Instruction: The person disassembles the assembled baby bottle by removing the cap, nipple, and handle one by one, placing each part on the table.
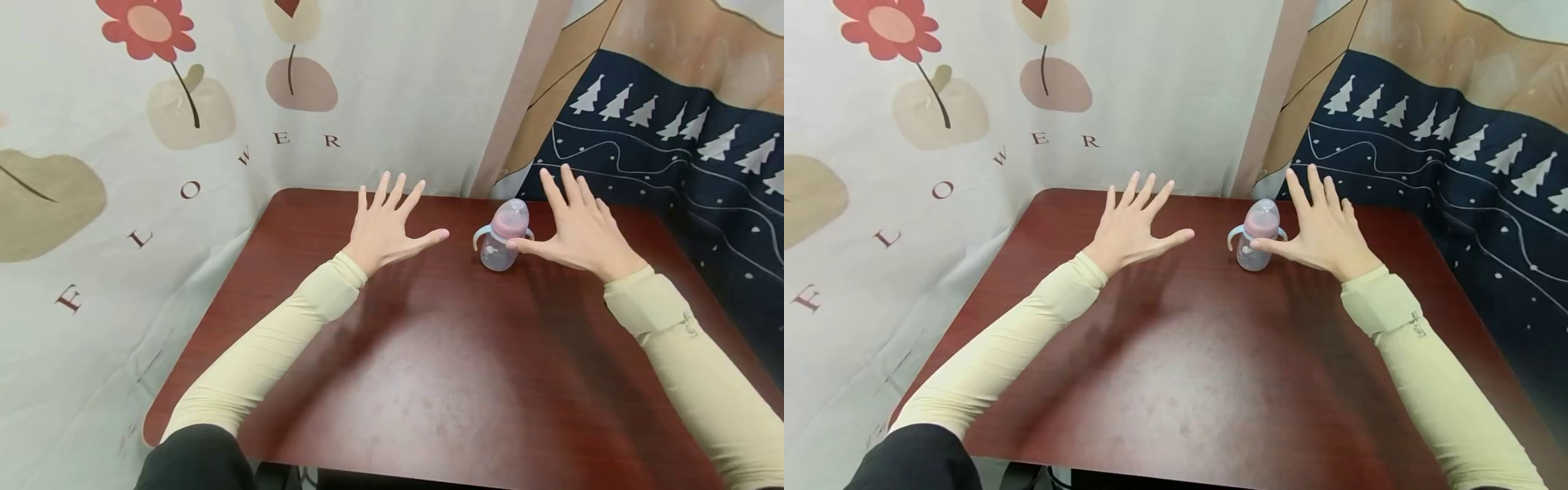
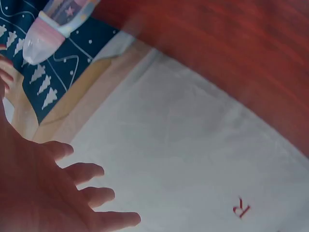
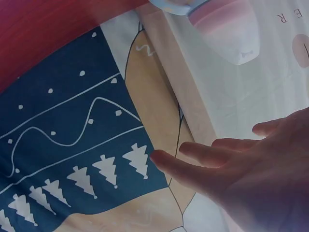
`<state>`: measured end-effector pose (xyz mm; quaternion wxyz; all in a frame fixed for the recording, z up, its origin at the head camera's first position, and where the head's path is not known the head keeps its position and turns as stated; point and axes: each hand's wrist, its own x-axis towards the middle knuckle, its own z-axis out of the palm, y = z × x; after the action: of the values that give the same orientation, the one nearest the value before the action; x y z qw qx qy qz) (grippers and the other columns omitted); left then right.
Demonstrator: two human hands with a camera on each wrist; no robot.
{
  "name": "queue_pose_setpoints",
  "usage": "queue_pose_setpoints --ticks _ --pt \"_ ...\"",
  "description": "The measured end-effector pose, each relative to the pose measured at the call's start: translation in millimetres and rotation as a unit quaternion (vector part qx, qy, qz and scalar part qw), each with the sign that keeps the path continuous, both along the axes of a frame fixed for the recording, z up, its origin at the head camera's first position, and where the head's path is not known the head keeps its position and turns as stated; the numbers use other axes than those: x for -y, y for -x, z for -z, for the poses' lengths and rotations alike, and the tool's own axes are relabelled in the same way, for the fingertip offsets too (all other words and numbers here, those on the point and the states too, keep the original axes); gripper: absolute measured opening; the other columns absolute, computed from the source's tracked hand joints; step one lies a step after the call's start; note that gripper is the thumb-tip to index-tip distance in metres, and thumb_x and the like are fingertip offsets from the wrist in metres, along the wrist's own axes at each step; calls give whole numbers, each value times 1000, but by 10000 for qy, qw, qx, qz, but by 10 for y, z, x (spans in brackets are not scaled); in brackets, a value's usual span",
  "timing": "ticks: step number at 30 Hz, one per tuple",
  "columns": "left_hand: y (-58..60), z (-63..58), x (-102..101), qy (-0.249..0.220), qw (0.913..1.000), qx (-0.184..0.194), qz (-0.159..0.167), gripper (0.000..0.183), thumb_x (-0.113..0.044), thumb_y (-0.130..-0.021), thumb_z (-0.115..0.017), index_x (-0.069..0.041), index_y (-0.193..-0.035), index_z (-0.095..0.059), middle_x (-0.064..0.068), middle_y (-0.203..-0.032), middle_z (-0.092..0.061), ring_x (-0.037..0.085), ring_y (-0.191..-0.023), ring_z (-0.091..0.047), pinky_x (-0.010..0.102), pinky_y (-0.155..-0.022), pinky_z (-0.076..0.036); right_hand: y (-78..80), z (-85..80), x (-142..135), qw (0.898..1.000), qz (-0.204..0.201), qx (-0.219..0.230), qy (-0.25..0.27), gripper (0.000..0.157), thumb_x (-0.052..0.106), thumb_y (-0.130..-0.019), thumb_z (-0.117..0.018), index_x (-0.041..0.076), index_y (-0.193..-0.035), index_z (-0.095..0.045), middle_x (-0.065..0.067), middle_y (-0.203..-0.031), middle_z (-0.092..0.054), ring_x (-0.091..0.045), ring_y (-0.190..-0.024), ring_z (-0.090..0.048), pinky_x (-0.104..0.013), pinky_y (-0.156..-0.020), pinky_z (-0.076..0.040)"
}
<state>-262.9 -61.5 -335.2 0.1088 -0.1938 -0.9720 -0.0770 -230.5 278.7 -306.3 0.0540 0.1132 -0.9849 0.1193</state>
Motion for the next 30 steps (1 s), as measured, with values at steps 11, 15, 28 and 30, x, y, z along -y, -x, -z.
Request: queue_pose_setpoints --ticks 11,15,28,30 --pt "-8 177 -199 -348 9988 46 331 103 -93 -86 -44 -30 -167 -34 4 -168 -42 26 -165 -14 60 -130 -6 63 -28 72 9983 -337 -439 186 130 76 -73 -82 27 -172 -14 -17 -177 -9 -54 -155 -27 -83 -108 -31" --pt "4 241 -257 -347 9983 -94 456 103 -93 -85 -46 -30 -166 -37 2 -166 -45 26 -163 -21 63 -128 -13 81 -30 84 9977 -369 -515 228 125 72 -74 -84 25 -171 -20 -18 -176 -16 -55 -150 -34 -83 -104 -36" --pt "168 473 -513 395 9944 -621 763 111 -94 -82 -49 -22 -165 -38 5 -162 -49 30 -160 -30 63 -126 -23 149 33 114 9971 -586 -335 362 109 55 -79 -88 16 -164 -33 -23 -157 -39 -47 -119 -56 -73 -87 -52" --pt "189 508 -565 355 9916 -905 857 110 -94 -80 -52 -21 -162 -44 4 -156 -55 30 -154 -39 61 -123 -29 164 69 113 9970 -619 -244 401 107 55 -80 -88 15 -163 -34 -23 -155 -40 -45 -118 -57 -74 -88 -51"
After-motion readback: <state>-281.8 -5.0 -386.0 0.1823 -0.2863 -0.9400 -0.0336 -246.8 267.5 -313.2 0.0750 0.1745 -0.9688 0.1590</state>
